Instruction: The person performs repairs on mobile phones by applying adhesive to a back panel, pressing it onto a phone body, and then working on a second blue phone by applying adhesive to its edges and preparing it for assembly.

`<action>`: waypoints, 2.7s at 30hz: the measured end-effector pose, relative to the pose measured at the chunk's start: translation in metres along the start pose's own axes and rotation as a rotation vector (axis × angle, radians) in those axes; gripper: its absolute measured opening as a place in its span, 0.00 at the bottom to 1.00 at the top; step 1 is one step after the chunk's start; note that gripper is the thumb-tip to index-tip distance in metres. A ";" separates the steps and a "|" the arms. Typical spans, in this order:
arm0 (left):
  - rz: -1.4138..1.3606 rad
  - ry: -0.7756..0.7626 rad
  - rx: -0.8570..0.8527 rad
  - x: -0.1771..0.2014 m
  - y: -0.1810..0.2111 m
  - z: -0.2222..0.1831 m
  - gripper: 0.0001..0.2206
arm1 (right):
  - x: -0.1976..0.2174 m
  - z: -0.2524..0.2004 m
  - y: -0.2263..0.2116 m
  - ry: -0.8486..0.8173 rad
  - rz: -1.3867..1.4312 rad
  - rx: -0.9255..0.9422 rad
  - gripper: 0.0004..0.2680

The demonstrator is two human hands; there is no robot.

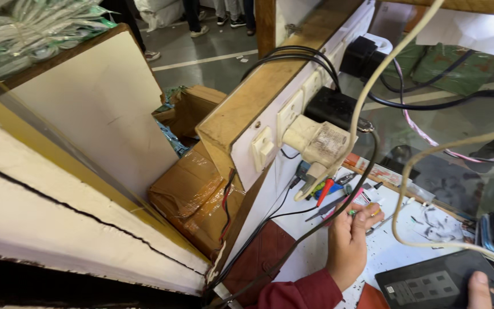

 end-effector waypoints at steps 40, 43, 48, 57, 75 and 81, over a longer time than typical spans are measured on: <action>-0.123 -0.354 0.118 -0.076 -0.017 -0.103 0.08 | -0.037 -0.032 -0.050 0.087 0.326 -0.100 0.05; 0.000 -0.355 0.078 -0.080 -0.004 -0.106 0.07 | -0.031 -0.033 -0.049 0.085 0.324 -0.125 0.05; 0.330 -0.292 -0.247 -0.081 0.032 -0.071 0.07 | -0.030 -0.034 -0.052 0.134 0.307 -0.115 0.06; 0.208 -0.513 0.162 -0.028 -0.017 -0.017 0.09 | -0.027 -0.034 -0.031 -0.021 0.243 -0.136 0.10; 0.296 -0.225 0.095 -0.010 -0.023 -0.017 0.08 | -0.051 -0.046 -0.055 -0.319 -0.164 -0.112 0.06; 0.105 -0.253 0.185 -0.019 -0.015 -0.014 0.05 | -0.054 -0.047 -0.051 -0.310 -0.193 -0.028 0.05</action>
Point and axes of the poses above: each hand's wrist, its own z-axis towards the middle knuckle, its own x-axis out of the back of the hand, y = z × x, the point moved 4 cm from there along z, towards the middle knuckle, and after that the axes turned 1 degree about -z, right-handed, at the moved point
